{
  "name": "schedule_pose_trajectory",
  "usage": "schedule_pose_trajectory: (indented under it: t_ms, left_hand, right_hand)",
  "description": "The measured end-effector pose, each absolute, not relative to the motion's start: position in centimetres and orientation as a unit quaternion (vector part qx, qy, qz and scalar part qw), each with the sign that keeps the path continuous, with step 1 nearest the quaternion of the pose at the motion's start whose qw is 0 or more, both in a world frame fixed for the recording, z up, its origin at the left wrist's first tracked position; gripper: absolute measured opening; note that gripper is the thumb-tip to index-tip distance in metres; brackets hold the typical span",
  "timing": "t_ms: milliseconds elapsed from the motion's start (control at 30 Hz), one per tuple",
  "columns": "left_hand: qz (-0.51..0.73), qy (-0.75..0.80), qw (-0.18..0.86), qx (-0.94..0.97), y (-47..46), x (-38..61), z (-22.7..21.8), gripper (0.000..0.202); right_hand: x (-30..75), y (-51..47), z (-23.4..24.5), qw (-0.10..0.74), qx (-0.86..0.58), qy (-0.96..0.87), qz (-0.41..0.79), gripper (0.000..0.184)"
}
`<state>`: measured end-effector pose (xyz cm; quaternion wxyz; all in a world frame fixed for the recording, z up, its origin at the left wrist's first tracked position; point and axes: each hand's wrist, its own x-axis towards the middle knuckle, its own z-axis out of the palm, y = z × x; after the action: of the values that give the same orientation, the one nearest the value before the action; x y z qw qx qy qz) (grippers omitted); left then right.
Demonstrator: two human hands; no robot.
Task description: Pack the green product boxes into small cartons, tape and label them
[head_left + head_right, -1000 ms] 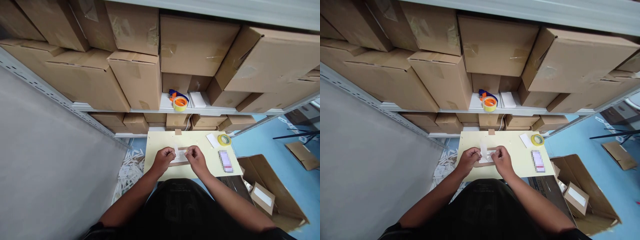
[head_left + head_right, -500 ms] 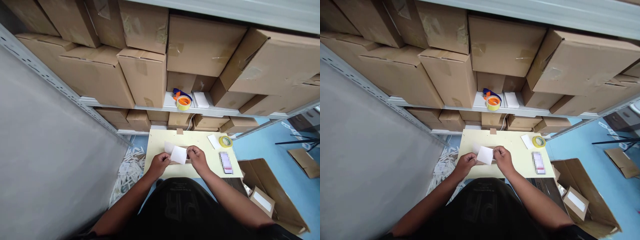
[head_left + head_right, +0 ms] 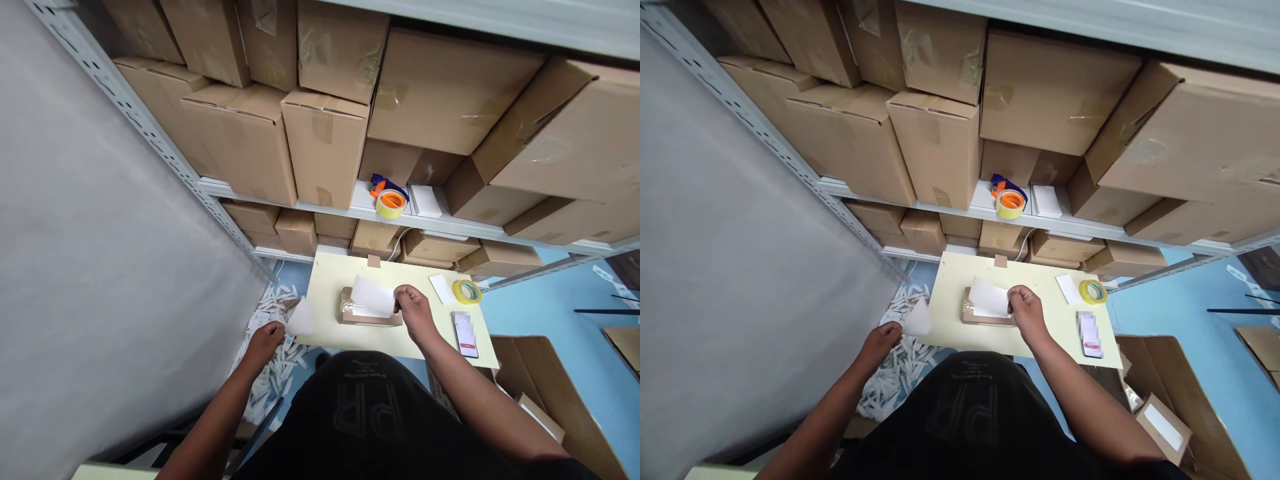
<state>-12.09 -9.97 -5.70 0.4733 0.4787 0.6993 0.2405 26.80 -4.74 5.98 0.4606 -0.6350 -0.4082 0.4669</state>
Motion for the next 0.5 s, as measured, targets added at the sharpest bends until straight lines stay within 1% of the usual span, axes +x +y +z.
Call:
schedule_pose_trajectory:
  t_ms: [167, 333, 400, 500]
  left_hand:
    - [0.162, 0.765, 0.382, 0.492, -11.2, -16.8, -7.7, 0.028]
    - [0.075, 0.822, 0.304, 0.476, -12.2, -22.2, -11.1, 0.028]
    - [0.045, 0.835, 0.291, 0.465, -12.4, -24.2, -12.5, 0.028]
    - [0.061, 0.844, 0.286, 0.450, -12.3, -26.4, -14.2, 0.025]
  right_hand:
    - [27.1, -4.3, 6.2, 0.478, -0.638, -0.382, 0.467, 0.014]
    - [27.2, -4.6, 5.9, 0.491, -0.640, -0.351, 0.475, 0.014]
    - [27.3, -4.8, 5.6, 0.488, -0.640, -0.349, 0.481, 0.016]
    - [27.6, -5.1, 5.3, 0.481, -0.638, -0.355, 0.485, 0.018]
